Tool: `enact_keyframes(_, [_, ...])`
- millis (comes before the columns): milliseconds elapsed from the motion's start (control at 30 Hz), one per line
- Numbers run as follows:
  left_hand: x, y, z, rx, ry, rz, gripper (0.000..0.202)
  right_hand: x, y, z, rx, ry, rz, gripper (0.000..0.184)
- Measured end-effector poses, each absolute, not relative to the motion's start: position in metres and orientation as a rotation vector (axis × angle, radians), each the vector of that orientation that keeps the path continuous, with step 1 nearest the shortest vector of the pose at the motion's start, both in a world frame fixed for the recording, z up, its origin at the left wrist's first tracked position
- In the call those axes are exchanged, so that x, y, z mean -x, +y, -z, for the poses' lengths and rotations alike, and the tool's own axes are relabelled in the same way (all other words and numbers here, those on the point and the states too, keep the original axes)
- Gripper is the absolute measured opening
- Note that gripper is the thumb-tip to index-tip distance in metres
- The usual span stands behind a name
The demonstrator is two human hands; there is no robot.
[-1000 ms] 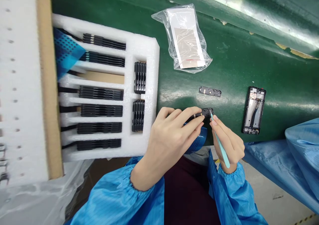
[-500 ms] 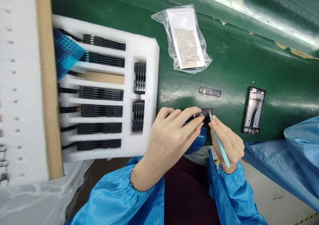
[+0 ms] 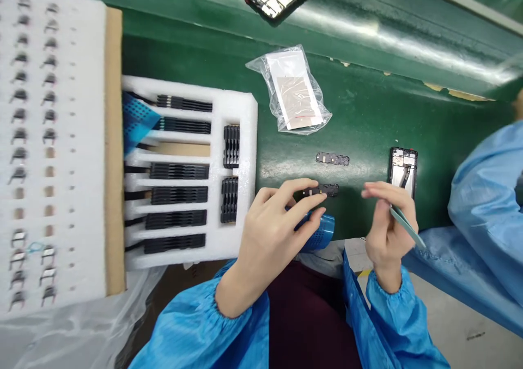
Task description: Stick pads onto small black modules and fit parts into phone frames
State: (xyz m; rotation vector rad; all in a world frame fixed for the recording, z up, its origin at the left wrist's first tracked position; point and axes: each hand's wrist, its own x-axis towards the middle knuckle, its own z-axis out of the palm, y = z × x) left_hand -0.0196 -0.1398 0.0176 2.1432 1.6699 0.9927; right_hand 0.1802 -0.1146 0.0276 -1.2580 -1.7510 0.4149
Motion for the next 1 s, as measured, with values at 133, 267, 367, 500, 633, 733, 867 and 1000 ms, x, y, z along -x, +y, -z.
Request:
enact_keyframes(133, [0.021,-0.137,-0.014,-2.161,1.803,-0.807,0.028,-0.179,-0.086,-0.035,1.342,-2.046,-0.720,0.024])
enact_keyframes(267, [0.023,-0.132,-0.009,-2.165,1.806,-0.733,0.012,-0.179,-0.065,-0.028,1.414,-2.153,-1.115,0.008])
enact_keyframes(367, [0.023,-0.129,-0.006,-2.131,1.802,-0.679,0.011,-0.181,-0.058,-0.024,1.425,-2.053,-1.230,0.007])
enact_keyframes(500, [0.024,-0.127,-0.004,-2.144,1.834,-0.600,0.009,-0.186,-0.053,-0.018,1.492,-1.874,-1.258,0.015])
enact_keyframes(633, [0.026,-0.125,-0.004,-2.167,1.832,-0.577,0.006,-0.187,-0.042,-0.012,1.542,-1.673,-1.073,0.022])
enact_keyframes(733, [0.026,-0.126,-0.006,-2.187,1.824,-0.618,0.008,-0.182,-0.033,-0.007,1.567,-1.675,-0.954,0.024])
enact_keyframes(867, [0.026,-0.126,-0.005,-2.186,1.839,-0.666,0.009,-0.172,-0.028,0.000,1.582,-1.672,-0.875,0.024])
enact_keyframes(1000, [0.029,-0.127,-0.008,-2.145,1.814,-0.733,0.013,-0.168,-0.037,-0.004,1.602,-1.622,-0.780,0.027])
